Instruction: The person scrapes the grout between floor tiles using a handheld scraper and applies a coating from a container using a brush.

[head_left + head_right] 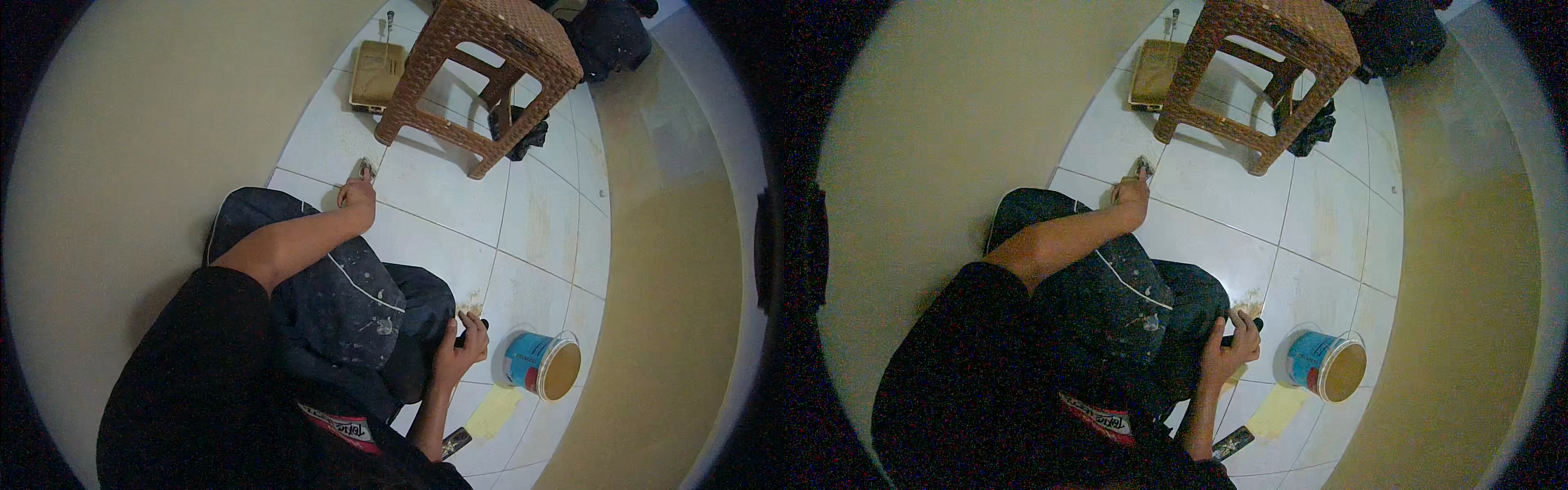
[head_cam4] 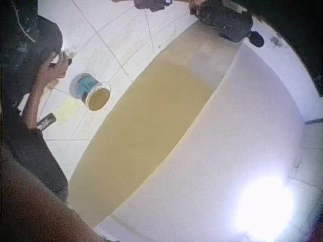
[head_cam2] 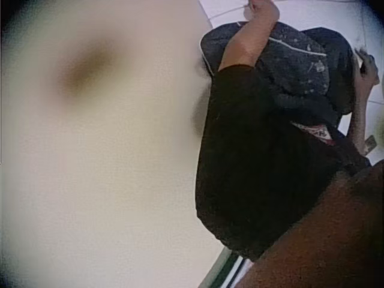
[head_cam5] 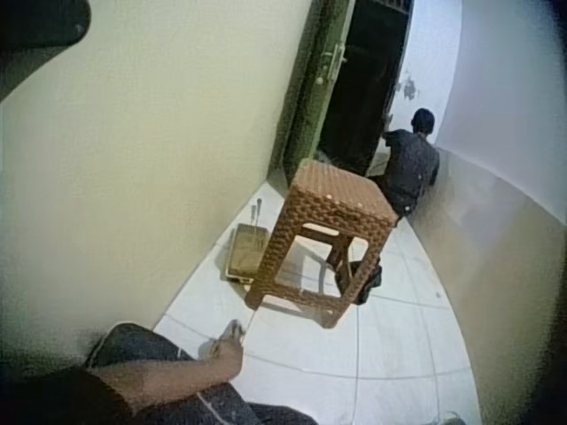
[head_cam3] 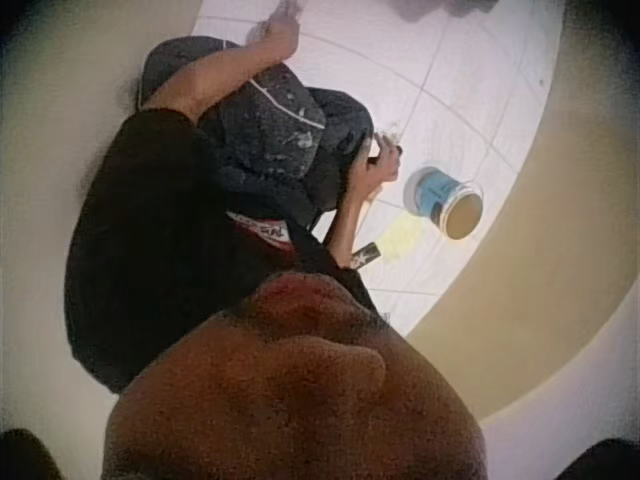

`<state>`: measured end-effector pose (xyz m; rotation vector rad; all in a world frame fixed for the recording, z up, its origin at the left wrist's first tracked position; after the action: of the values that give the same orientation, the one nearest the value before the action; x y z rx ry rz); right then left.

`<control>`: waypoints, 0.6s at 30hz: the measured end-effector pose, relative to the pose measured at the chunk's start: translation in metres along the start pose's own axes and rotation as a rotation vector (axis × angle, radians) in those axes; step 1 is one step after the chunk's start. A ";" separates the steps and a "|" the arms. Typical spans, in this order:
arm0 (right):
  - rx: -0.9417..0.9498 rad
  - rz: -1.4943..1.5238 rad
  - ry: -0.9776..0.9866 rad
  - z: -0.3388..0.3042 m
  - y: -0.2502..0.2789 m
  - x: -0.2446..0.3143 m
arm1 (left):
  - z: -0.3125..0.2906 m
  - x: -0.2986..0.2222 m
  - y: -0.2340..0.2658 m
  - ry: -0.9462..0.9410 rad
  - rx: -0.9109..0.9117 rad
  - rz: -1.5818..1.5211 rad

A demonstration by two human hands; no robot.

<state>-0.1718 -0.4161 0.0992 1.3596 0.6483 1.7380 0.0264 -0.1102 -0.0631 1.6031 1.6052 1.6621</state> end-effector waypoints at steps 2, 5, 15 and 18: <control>-0.010 0.019 -0.001 0.002 0.003 0.001 | -0.002 -0.002 -0.004 0.024 -0.023 -0.047; -0.010 0.031 0.002 0.004 0.002 -0.001 | 0.004 0.000 -0.003 0.030 -0.010 -0.064; -0.033 0.088 -0.015 0.006 0.004 -0.004 | 0.001 0.005 0.016 0.027 0.003 -0.113; -0.019 0.106 -0.014 0.010 0.003 -0.006 | 0.000 -0.003 0.029 0.030 0.040 -0.007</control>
<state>-0.1627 -0.4239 0.1017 1.4141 0.5596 1.8116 0.0405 -0.1219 -0.0398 1.5971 1.6669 1.6675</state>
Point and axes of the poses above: each hand's wrist, its own z-axis towards the middle knuckle, its own y-axis out of the back of the hand, x = y × z, the point moved 3 cm from there along z, towards the middle knuckle, and after that the axes turned 4 degrees about y, right-handed, at the moved point
